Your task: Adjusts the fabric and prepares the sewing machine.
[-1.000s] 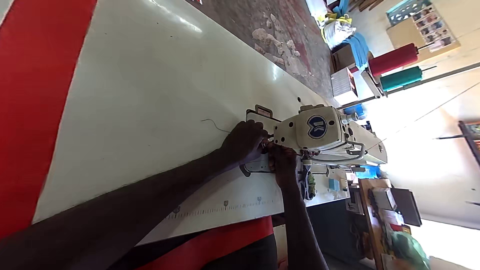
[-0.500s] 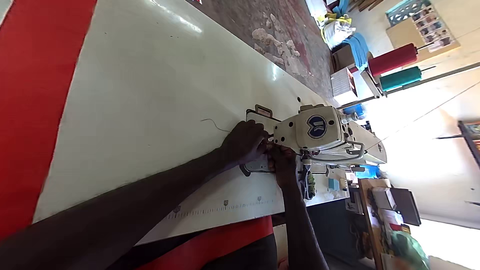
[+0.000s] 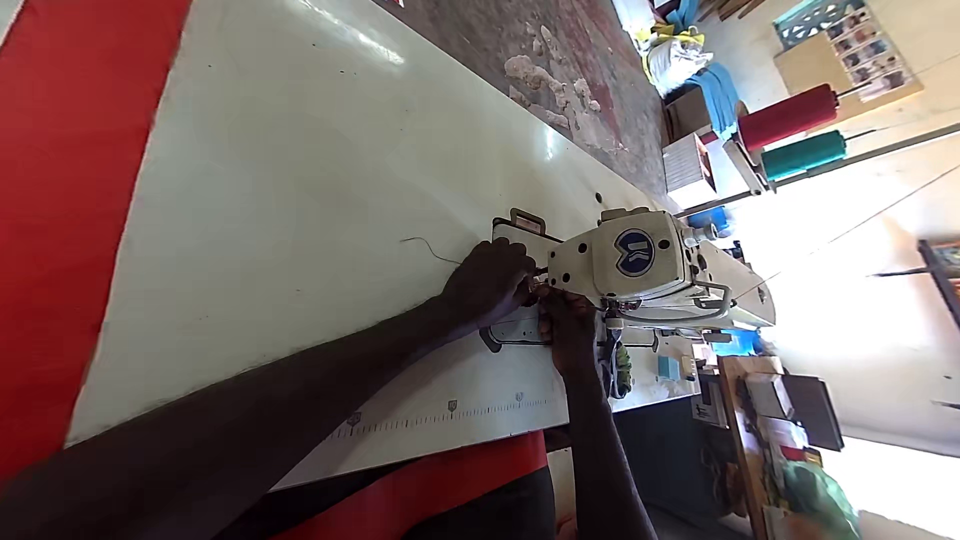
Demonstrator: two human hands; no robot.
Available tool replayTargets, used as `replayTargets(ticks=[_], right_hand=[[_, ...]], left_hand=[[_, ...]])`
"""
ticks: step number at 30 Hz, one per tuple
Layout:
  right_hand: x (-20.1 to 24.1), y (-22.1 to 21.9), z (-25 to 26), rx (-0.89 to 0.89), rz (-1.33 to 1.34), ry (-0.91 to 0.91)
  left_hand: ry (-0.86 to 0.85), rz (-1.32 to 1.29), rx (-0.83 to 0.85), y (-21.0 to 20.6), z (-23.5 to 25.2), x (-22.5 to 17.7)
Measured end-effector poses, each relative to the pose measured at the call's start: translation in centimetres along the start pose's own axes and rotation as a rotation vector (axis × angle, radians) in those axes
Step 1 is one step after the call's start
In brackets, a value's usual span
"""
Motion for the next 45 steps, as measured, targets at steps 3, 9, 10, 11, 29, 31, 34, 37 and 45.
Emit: replayTargets(ticks=[3, 9, 10, 11, 29, 31, 34, 37, 45], right_hand=[[0.18, 0.03, -0.07, -0.014, 0.008, -0.003], [0.22, -0.08, 0.00, 0.000, 0.045, 0.011], [0.23, -0.04, -0.03, -0.002, 0.048, 0.013], [0.25, -0.04, -0.03, -0.005, 0.053, 0.012], [0.37, -0.09, -0.10, -0.007, 0.094, 0.019], [0.32, -0.05, -0.15, -0.012, 0.089, 0.014], [0.21, -0.02, -0.13, -0.030, 0.082, -0.009], [0.09, 0.06, -0.12, -0.034, 0.078, -0.015], [0.10, -0.04, -0.07, -0.013, 0.071, 0.003]], left_hand=[[0.014, -0.017, -0.019, 0.07, 0.05, 0.16], [0.024, -0.028, -0.022, 0.23, 0.10, 0.19], [0.021, -0.025, -0.021, 0.16, 0.08, 0.17], [0.020, -0.021, -0.017, 0.11, 0.07, 0.16], [-0.008, 0.014, -0.030, -0.03, -0.02, -0.04], [-0.003, 0.009, -0.018, -0.07, -0.01, -0.04], [-0.013, -0.001, -0.039, 0.18, -0.03, -0.16], [-0.010, 0.003, -0.030, 0.18, -0.07, -0.22], [-0.032, 0.022, -0.051, -0.16, -0.08, -0.05]])
Point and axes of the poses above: each hand's wrist, its own z-axis towards the middle knuckle, its own y-axis out of the back of the hand, x = y × z, the point moved 9 cm from there along z, towards the middle knuckle, and after that the axes turned 15 degrees about -x, right-handed, at the moved point
